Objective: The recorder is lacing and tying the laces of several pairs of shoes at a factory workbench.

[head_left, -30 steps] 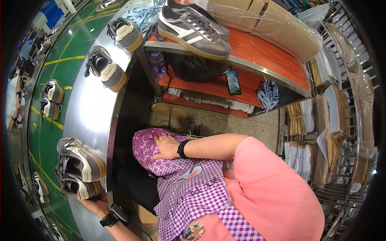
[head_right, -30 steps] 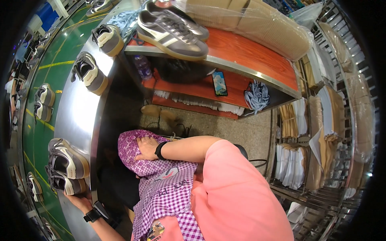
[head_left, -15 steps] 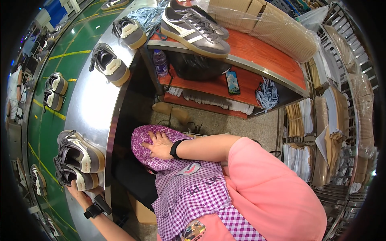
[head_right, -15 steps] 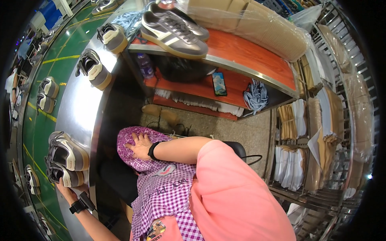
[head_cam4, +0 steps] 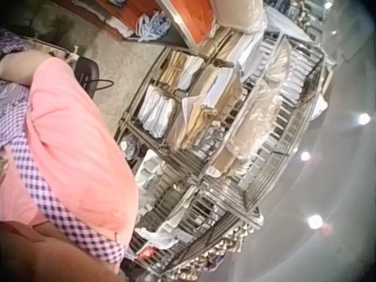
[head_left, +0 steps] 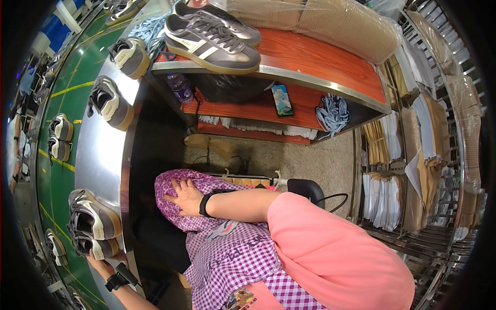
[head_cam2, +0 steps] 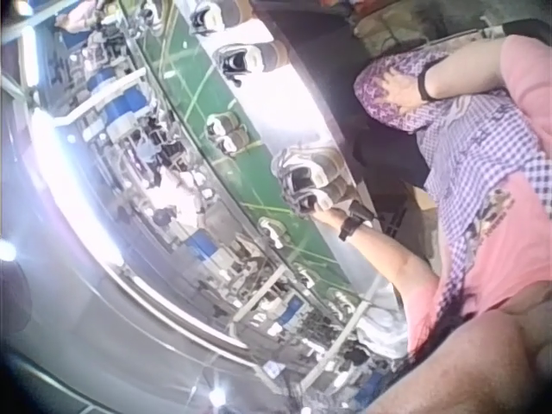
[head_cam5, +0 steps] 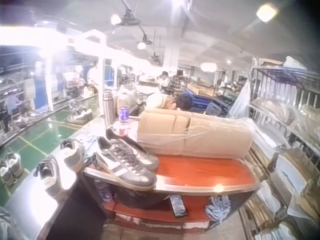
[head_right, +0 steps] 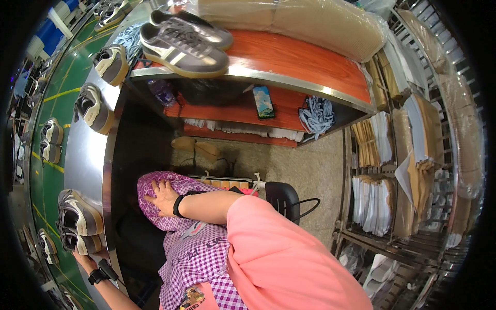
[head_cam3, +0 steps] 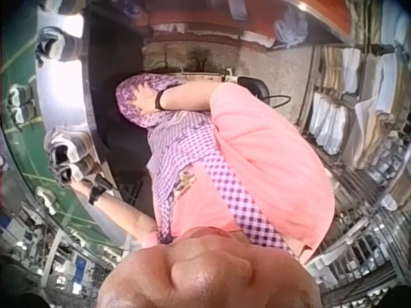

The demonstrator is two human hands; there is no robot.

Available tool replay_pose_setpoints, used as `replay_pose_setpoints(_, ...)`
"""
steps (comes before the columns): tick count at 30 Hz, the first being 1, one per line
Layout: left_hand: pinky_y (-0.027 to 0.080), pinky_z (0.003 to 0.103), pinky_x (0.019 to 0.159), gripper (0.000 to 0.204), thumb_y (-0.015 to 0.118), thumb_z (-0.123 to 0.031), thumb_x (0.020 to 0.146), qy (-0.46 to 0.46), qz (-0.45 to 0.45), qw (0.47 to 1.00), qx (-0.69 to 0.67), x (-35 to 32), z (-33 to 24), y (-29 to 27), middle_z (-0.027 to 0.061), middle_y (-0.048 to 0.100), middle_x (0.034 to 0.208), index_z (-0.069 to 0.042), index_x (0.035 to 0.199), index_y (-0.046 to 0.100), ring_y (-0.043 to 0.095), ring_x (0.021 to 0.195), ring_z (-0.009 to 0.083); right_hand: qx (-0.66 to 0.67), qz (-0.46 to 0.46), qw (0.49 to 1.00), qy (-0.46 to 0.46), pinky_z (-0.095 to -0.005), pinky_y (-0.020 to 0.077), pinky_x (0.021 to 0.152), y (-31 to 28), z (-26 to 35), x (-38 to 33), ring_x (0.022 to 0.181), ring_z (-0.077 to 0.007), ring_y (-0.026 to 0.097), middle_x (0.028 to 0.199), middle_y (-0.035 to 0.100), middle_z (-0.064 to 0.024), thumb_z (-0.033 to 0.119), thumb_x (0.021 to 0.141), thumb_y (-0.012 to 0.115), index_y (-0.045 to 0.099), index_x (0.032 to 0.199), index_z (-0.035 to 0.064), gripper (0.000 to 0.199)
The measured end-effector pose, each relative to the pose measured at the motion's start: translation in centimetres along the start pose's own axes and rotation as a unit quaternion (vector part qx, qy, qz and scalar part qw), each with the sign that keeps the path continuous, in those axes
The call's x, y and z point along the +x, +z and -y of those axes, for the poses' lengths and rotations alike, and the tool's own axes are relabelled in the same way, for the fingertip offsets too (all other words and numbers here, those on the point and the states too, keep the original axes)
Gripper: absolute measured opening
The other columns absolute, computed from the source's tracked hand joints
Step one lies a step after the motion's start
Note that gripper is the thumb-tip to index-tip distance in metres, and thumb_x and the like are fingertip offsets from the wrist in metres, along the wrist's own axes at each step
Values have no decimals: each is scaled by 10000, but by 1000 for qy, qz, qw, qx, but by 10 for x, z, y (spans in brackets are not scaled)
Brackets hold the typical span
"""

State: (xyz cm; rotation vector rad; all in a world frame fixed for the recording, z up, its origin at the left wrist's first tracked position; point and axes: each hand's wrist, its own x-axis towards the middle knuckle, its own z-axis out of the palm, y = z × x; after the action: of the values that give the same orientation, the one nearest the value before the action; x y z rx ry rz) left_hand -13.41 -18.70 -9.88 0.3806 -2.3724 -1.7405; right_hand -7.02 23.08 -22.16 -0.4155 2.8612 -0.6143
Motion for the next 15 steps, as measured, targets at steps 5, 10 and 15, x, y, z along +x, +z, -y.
replay_pose_setpoints(5, 400, 346, 1006, 492, 561, -264, 931, -44, -18, 999, -16, 8, 3, -12, 104, 506, 1333, -36, 1346, 426, 515, 1195, 209, -13, -3, 1000, -2, -599, 331, 998, 4, 1, 1, 1254, -515, 364, 1459, 271, -308, 528, 745, 691, 388, 1429, 319, 777)
replay_pose_setpoints(10, 398, 335, 1000, 519, 587, -275, 916, -26, 10, 1000, 2, 30, 31, -53, 93, 514, 1330, -50, 1355, 426, 517, 1190, 206, 4, -15, 1000, 2, -604, 296, 1001, 11, 1, 5, 1251, -510, 354, 1470, 283, -286, 538, 730, 693, 440, 1402, 351, 741)
replay_pose_setpoints(15, 439, 335, 956, 527, 599, -303, 913, -75, -14, 997, 0, 34, 27, -46, 70, 546, 1304, -74, 1360, 440, 551, 1152, 184, 5, -11, 1000, 7, -597, 312, 998, 11, 0, 5, 1254, -506, 359, 1462, 290, -290, 534, 723, 701, 452, 1388, 354, 733)
